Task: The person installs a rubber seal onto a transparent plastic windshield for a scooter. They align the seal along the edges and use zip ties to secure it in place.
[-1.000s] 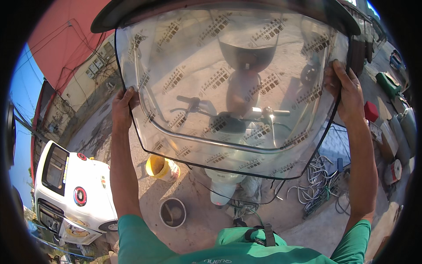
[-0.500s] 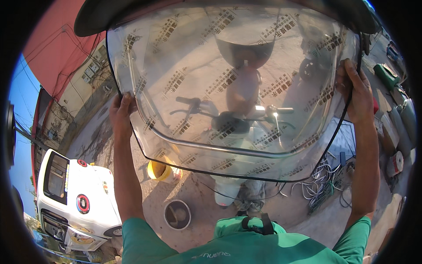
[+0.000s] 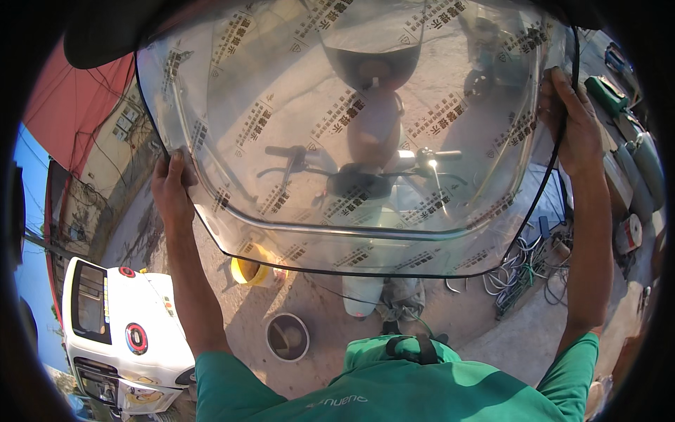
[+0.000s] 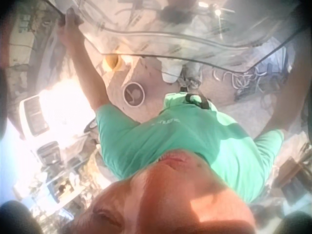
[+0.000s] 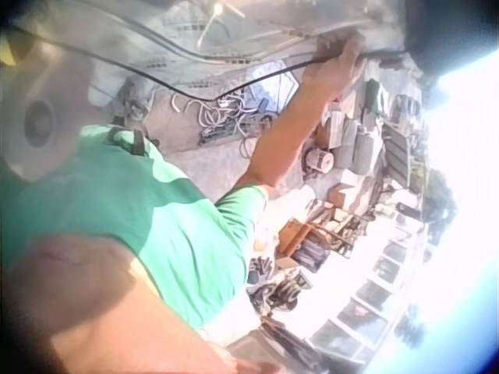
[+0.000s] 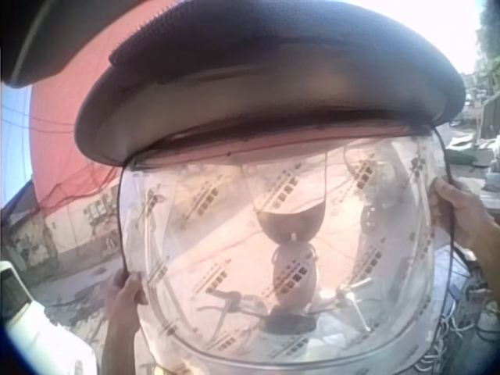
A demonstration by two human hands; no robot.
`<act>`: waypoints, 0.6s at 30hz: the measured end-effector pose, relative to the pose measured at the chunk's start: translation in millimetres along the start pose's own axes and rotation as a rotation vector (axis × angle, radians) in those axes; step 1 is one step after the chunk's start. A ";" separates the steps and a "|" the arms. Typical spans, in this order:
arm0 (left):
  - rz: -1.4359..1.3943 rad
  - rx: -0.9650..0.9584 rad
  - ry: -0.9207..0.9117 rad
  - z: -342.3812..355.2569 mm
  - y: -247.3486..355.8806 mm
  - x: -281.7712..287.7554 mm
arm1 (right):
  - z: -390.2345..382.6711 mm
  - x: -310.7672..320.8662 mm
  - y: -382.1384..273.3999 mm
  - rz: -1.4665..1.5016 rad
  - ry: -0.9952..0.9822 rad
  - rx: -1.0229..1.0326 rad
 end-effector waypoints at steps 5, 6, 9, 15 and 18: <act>-0.007 -0.003 -0.004 5.8 -4.2 5.3 | 0.0 -2.3 -0.6 0.002 0.010 -0.004; -0.010 -0.006 -0.001 6.6 -4.2 6.3 | -0.6 -2.7 -0.3 0.001 0.008 -0.008; -0.020 -0.012 0.006 7.8 -5.0 7.8 | -0.8 0.5 1.2 0.000 0.001 -0.015; -0.035 -0.016 0.000 10.7 -8.5 12.5 | 1.6 6.8 4.5 -0.003 -0.001 -0.013; -0.039 -0.017 -0.007 11.5 -9.4 14.2 | -0.6 -0.3 1.5 0.001 -0.004 0.002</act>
Point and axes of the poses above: each hand's wrist, its own z-axis towards the middle knuckle, its own x-axis out of the back of the hand, y = z × x, the point moved 10 cm from there along z, towards the middle knuckle, and after that the axes turned 12 degrees about x, right-handed, at the moved point
